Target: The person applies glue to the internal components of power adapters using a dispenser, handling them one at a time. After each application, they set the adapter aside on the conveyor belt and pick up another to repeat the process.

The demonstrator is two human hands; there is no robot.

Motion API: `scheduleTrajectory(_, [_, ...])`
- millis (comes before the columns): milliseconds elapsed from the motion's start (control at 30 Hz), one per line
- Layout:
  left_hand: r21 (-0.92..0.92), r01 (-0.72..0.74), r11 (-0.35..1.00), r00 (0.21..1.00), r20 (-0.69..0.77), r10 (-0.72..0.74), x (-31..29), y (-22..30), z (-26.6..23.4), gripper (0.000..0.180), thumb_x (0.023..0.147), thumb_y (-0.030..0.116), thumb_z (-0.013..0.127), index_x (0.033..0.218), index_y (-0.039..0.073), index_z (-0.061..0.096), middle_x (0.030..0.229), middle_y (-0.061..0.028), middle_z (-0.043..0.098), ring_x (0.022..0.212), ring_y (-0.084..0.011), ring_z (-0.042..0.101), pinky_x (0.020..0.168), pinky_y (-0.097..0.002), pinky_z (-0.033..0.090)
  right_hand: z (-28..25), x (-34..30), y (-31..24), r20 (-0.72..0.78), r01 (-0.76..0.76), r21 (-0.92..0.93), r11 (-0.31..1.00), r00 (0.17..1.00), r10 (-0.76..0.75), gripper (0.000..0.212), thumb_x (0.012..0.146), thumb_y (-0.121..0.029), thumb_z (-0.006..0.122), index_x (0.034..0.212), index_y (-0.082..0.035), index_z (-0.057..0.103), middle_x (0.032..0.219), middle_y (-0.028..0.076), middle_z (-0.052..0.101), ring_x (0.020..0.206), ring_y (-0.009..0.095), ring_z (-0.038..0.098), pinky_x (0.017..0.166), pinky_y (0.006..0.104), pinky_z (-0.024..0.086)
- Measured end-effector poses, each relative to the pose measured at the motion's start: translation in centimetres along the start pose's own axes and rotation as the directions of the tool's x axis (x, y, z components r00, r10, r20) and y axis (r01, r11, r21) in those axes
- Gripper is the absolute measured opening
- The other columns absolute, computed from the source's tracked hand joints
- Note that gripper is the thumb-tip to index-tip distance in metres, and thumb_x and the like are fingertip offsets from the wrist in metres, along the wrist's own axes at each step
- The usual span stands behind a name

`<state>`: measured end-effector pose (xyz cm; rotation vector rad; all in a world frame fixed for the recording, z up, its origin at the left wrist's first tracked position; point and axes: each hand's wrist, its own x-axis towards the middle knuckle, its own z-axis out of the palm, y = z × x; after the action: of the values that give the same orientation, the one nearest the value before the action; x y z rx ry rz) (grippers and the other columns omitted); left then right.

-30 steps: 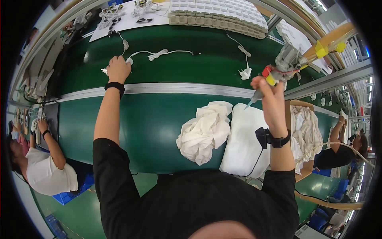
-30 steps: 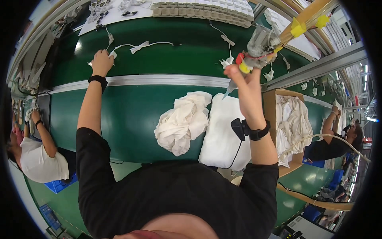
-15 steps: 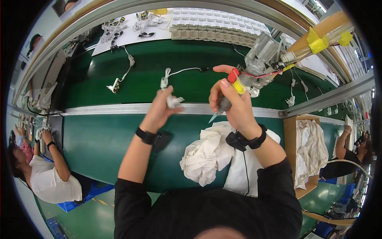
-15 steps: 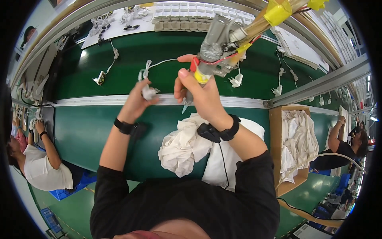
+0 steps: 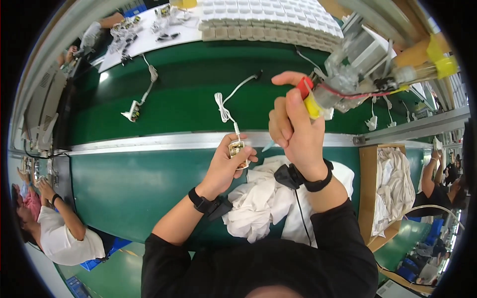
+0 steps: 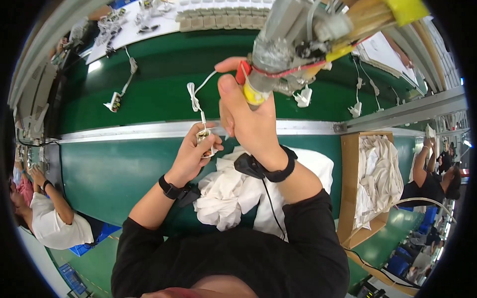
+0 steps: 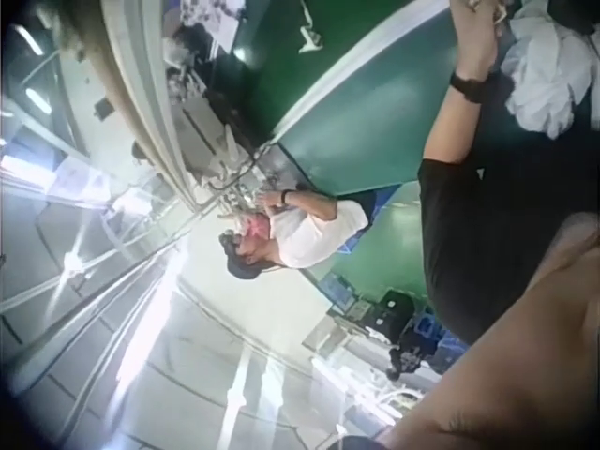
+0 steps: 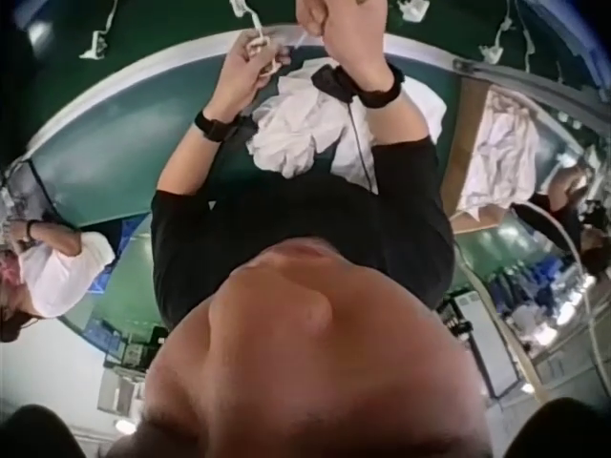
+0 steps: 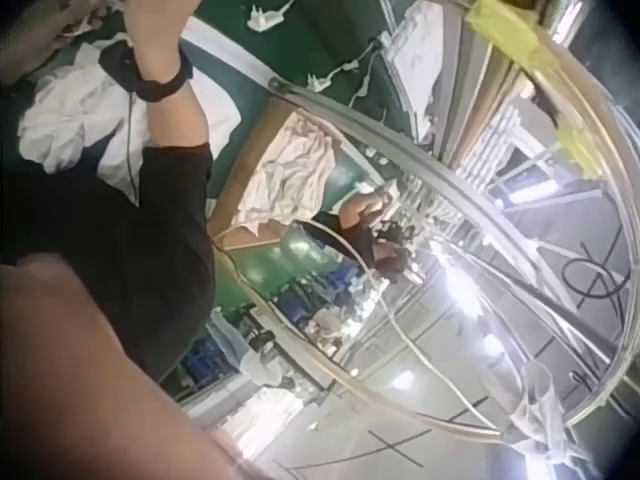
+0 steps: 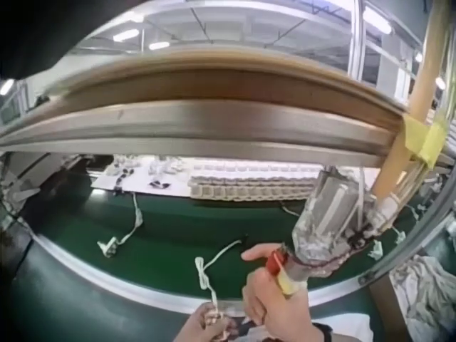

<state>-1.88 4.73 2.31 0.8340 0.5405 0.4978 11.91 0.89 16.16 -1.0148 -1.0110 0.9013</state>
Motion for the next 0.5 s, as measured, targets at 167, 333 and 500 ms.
scheduleTrajectory(167, [-0.243,0.111,0.964,0.977,0.203,-0.061,-0.8,0.3,1.3,0.038,0.089,0.004,0.050,0.125,0.006,0.037,0.115,-0.0111,0.056,0.100,-0.0147,0.058,0.067,-0.0260,0.055,0.3,0.2,0.7,-0.007,0.065,0.053,0.997,0.998,-0.064,0.031,0.095,-0.032,0.044,0.110,-0.005,0.044,0.049,-0.004,0.030,0.038,0.005,0.026,0.037,0.0218,0.021])
scheduleTrajectory(333, [-0.055,0.028,0.998,0.962,0.272,-0.012,-1.0,0.2,1.3,0.040,0.090,0.002,0.046,0.129,0.005,0.035,0.120,-0.0125,0.053,0.108,-0.0186,0.054,0.077,-0.0310,0.055,0.5,0.5,0.7,0.007,0.100,0.037,0.994,0.995,-0.100,0.025,0.095,-0.029,0.042,0.105,-0.006,0.043,0.048,-0.004,0.029,0.036,0.005,0.023,0.036,0.0223,0.020])
scheduleTrajectory(500, [-0.066,-0.021,0.998,0.963,0.266,0.038,-1.7,0.3,1.2,0.040,0.090,0.001,0.046,0.129,0.005,0.036,0.120,-0.0121,0.054,0.109,-0.0190,0.054,0.077,-0.0313,0.055,1.0,-0.2,1.2,0.022,0.072,-0.021,0.997,0.997,-0.072,0.019,0.094,-0.025,0.041,0.100,-0.007,0.043,0.046,-0.004,0.028,0.035,0.005,0.022,0.035,0.0227,0.019])
